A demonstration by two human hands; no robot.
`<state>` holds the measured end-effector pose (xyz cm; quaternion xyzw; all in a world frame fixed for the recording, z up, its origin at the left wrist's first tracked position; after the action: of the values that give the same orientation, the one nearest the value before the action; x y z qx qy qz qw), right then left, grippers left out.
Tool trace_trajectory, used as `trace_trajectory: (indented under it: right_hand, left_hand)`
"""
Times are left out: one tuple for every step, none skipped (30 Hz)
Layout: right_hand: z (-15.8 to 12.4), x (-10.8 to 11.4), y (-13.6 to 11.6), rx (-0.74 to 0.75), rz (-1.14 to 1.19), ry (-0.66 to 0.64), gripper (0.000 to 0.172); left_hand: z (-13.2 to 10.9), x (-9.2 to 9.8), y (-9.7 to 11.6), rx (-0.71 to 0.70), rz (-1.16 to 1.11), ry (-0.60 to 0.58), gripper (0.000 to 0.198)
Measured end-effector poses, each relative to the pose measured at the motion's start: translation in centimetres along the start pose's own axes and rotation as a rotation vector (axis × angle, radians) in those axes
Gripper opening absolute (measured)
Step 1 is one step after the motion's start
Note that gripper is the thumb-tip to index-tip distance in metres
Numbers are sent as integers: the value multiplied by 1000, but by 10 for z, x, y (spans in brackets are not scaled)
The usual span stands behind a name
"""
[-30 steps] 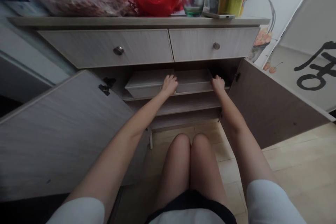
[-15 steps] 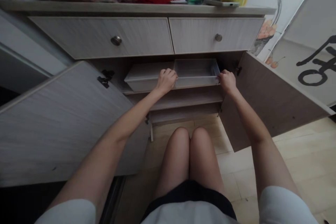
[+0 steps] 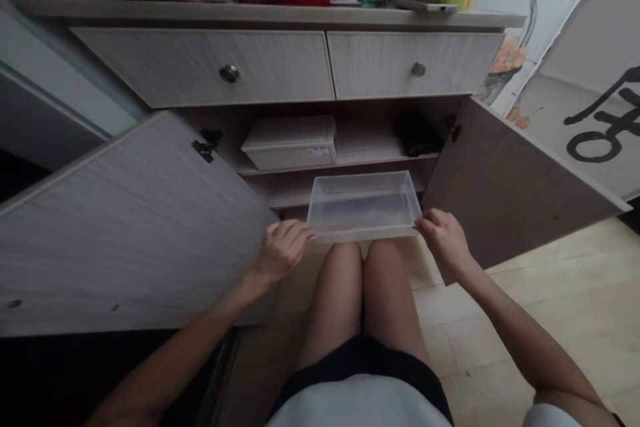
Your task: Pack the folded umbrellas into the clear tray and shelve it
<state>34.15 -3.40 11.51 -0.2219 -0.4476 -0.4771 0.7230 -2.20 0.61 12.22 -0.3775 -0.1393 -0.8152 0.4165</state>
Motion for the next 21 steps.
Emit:
trace_trajectory:
  right_hand:
    - [-6, -4, -7, 8, 7, -9, 28]
    - [-12, -8, -13, 15, 13, -19, 28]
    - [-16, -12, -18, 20, 16, -28, 27]
    - [-20, -16, -22, 23, 18, -35, 26]
    - [-23, -20, -25, 24, 19, -41, 26]
    - [-26, -24, -27, 25, 22, -49, 25]
    - [-28, -27, -30, 26, 28, -56, 24]
    - [-29, -29, -32, 29, 32, -63, 24]
    - [-31, -31, -34, 33, 36, -71, 23]
    - [-32, -33, -37, 36, 38, -78, 23]
    - [-34, -34, -39, 38, 40, -86, 23]
    - [-35, -35, -41, 40, 41, -95, 24]
    - [-36, -36, -43, 42, 42, -106, 25]
    - [-36, -36, -44, 43, 44, -118, 26]
    - [-36, -36, -45, 42, 45, -129, 26]
    - [-36, -36, -45, 38, 45, -139, 27]
    - [-36, -36, -46, 33, 49, -148, 26]
    - [-35, -36, -46, 27, 56, -156, 26]
    - [-34, -36, -45, 22, 67, -162, 26]
    - [-33, -36, -45, 20, 78, -166, 26]
    - [-32, -36, -45, 22, 88, -169, 26]
  left_hand:
    - [-10, 0, 3, 9, -4, -10, 20]
    - [-19, 0, 6, 16, -5, -17, 20]
    - [-27, -1, 8, 21, -6, -20, 20]
    - [-34, -2, 9, 23, -8, -20, 20]
    - [-40, -4, 10, 23, -10, -18, 20]
    - [-45, -5, 11, 23, -10, -17, 20]
    - [-50, -7, 11, 25, -10, -19, 21]
    - [-55, -9, 11, 27, -11, -23, 21]
    - [-59, -10, 10, 35, -15, -30, 21]
    - [-63, -12, 10, 47, -23, -41, 22]
    - [-67, -13, 9, 62, -38, -56, 22]
    - [-70, -14, 8, 78, -59, -74, 23]
    - [-74, -16, 7, 96, -85, -92, 24]
    - [-77, -17, 7, 118, -116, -113, 25]
    - [-81, -19, 6, 148, -153, -136, 25]
    - [-84, -21, 5, 189, -199, -159, 24]
    - [-87, -24, 3, 243, -255, -178, 23]
    - [-90, -28, 2, 309, -322, -193, 22]
    - [-92, -32, 1, 388, -399, -196, 23]
    - [-93, -37, 0, 481, -482, -184, 25]
    - [-94, -42, -2, 591, -568, -158, 29]
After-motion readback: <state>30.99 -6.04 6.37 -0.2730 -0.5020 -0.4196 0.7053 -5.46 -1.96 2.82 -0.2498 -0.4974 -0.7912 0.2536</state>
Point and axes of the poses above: each hand's wrist, its own z-axis towards the middle knuckle, its own x-axis out of the back of the hand, y = z × x, the point moved 2 cm from there along z, towards the middle knuckle, and after that the axes turned 10 degrees about x, right-handed, at the moved point
